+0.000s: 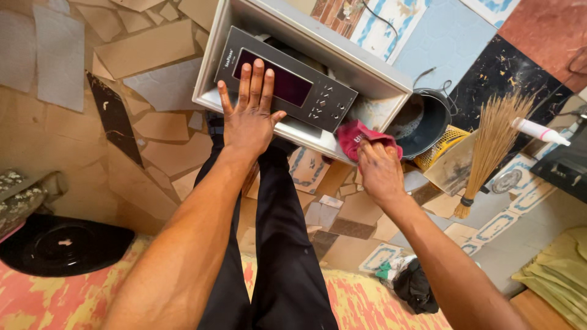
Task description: The person wipes a microwave with a cloth after rinsing the cloth in a bucket of water, and then moves cardboard scraps and organizes papers and documents on a chair.
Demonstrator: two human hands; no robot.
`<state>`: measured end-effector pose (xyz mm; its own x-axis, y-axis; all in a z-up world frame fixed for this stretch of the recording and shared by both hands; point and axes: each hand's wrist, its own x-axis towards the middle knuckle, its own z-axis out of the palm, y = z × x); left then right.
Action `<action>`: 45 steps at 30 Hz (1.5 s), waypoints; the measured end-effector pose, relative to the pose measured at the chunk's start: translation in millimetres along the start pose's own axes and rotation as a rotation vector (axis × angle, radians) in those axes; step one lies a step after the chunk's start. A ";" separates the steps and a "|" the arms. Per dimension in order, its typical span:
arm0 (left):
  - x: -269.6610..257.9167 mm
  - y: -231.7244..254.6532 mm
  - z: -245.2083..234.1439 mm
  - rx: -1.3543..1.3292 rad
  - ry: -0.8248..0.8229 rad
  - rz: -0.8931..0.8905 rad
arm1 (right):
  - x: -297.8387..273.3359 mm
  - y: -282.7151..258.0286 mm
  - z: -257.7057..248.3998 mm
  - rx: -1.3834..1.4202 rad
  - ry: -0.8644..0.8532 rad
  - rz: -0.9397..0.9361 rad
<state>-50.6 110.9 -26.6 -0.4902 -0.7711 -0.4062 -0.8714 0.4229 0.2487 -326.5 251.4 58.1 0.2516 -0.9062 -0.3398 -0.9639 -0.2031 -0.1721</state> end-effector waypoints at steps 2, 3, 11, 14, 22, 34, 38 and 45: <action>1.6 -4.5 0.5 0.005 0.011 0.004 | 12.6 2.6 14.1 -0.007 -0.032 -0.033; 0.6 -4.2 0.9 0.000 0.021 0.009 | 19.1 7.0 23.0 -0.010 -0.055 -0.048; 1.7 0.2 -1.3 -0.001 -0.048 -0.008 | 78.9 33.7 52.2 -0.342 -0.094 -0.017; 1.0 -5.9 -1.5 0.001 -0.010 0.017 | 35.6 22.4 15.4 0.005 -0.028 0.071; -4.4 -5.8 7.3 0.053 0.070 0.039 | 51.2 91.6 -34.1 -0.099 0.007 0.025; 1.7 -2.9 1.9 0.039 0.035 0.040 | 68.7 72.3 64.6 -0.085 -0.154 -0.121; 10.6 -4.0 -3.3 0.002 -0.004 0.030 | 101.9 43.5 108.0 -0.221 -0.088 -0.149; 4.4 -4.2 -2.1 -0.031 -0.040 0.016 | 19.3 17.5 9.3 0.127 -0.154 -0.072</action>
<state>-49.0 104.6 -27.6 -0.5053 -0.7441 -0.4370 -0.8625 0.4200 0.2821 -337.7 233.8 40.0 0.3388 -0.8219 -0.4580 -0.9268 -0.2076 -0.3130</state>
